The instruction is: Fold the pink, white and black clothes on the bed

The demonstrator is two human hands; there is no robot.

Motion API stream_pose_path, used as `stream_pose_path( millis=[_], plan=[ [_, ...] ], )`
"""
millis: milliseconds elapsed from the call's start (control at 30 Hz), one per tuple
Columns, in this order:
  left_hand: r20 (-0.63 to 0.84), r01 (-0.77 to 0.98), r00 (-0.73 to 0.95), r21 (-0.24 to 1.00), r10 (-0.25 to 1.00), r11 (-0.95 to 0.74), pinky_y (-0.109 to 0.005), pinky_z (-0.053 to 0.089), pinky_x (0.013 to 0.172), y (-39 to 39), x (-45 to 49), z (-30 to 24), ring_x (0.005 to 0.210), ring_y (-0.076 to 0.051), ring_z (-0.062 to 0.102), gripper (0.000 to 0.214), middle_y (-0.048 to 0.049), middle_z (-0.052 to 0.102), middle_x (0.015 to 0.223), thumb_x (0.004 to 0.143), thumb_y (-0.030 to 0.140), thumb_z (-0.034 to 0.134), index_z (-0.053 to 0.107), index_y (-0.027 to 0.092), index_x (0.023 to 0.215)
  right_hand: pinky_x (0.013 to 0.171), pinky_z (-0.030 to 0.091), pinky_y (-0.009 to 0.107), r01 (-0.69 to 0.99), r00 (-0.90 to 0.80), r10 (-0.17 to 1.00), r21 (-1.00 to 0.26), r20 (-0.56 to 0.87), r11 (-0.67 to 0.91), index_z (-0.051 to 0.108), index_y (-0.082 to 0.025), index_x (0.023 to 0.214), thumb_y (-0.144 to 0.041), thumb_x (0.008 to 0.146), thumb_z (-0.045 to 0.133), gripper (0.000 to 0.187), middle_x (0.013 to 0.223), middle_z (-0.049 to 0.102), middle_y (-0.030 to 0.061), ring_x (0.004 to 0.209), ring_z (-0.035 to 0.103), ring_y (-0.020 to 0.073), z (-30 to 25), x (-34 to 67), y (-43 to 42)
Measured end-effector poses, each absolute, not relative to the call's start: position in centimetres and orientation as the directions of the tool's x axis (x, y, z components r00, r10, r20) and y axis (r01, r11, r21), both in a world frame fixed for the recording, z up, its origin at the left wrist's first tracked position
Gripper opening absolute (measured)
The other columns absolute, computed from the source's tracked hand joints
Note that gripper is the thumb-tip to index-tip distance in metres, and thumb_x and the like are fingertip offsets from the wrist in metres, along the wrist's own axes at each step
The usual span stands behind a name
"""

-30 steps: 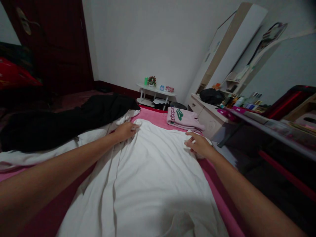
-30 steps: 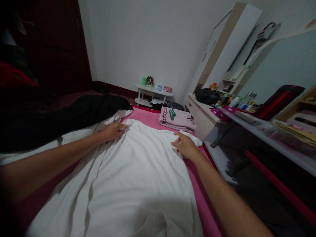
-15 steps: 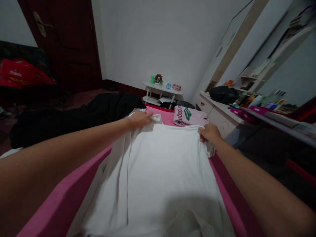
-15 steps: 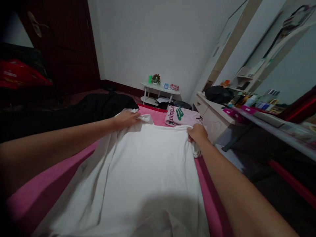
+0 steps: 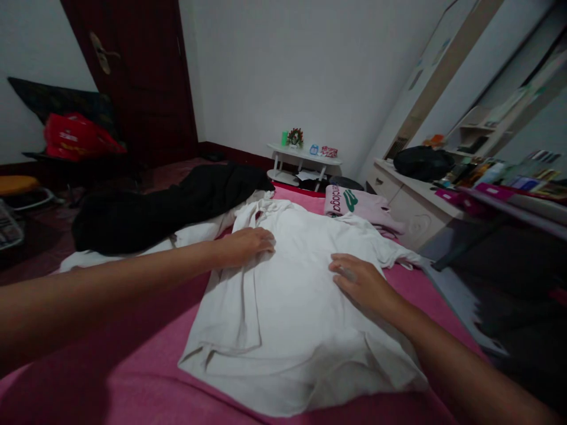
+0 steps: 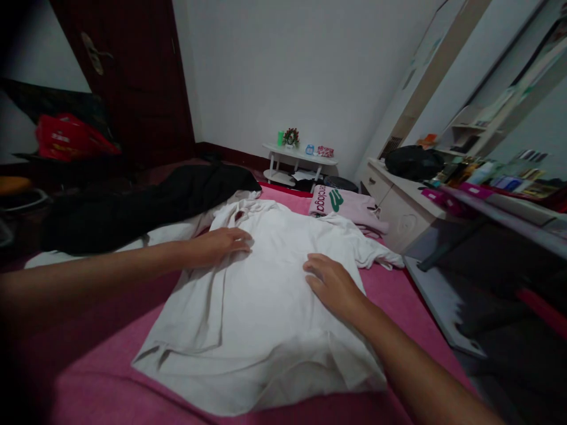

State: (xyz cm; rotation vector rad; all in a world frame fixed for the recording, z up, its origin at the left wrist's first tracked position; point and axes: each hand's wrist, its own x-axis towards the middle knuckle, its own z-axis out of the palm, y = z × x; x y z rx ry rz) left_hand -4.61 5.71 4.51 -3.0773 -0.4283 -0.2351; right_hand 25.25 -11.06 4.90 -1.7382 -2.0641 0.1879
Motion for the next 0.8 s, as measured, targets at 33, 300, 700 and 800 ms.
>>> stream_pose_path(
  millis=[33,300,700,800],
  plan=[
    [0.135,0.266,0.953,0.065,0.273,-0.962,-0.029,0.041,0.094,4.8,-5.7,4.7,0.117,-0.021,0.050,0.052,-0.0080,0.051,0.132,0.071,-0.008,0.048,0.061,0.022,0.112,0.101,0.041,0.039,0.893,-0.160,0.965,-0.387,0.208,0.231,0.066,-0.021,0.094,-0.024,0.081,0.051,0.020,0.120,0.063,0.0089,0.113,0.058,0.0231,4.8,24.2,-11.7],
    [-0.076,0.226,0.973,0.102,0.219,-0.969,-0.021,0.043,0.068,1.4,-10.6,7.4,0.082,-0.016,0.058,0.019,-0.0026,0.062,0.082,0.069,0.000,0.054,0.060,0.018,0.069,0.098,0.041,0.038,0.821,-0.043,0.953,-0.533,0.299,0.204,0.063,-0.021,0.081,-0.019,0.080,0.052,0.012,0.116,0.062,0.0079,0.111,0.056,0.0213,3.0,21.7,-12.4],
    [-0.017,0.464,0.820,-0.564,0.572,-0.683,-0.038,0.036,0.073,4.8,-14.2,9.4,0.069,-0.024,0.057,0.025,-0.0102,0.060,0.062,0.069,-0.004,0.052,0.061,0.015,0.055,0.102,0.039,0.038,0.760,-0.145,0.987,-0.631,0.071,0.157,0.067,-0.020,0.098,-0.029,0.081,0.057,0.022,0.126,0.059,0.0107,0.117,0.054,0.0235,5.8,22.0,-16.8],
    [-0.032,0.440,0.870,-0.401,0.493,-0.803,-0.039,0.037,0.081,1.0,-13.0,9.7,0.079,-0.025,0.059,0.021,-0.0099,0.063,0.071,0.070,0.000,0.054,0.064,0.016,0.061,0.090,0.048,0.033,0.790,-0.159,0.985,-0.607,-0.063,0.088,0.068,-0.020,0.098,-0.031,0.076,0.062,0.025,0.112,0.066,0.0084,0.103,0.061,0.0232,8.2,22.1,-19.4]
  ],
)
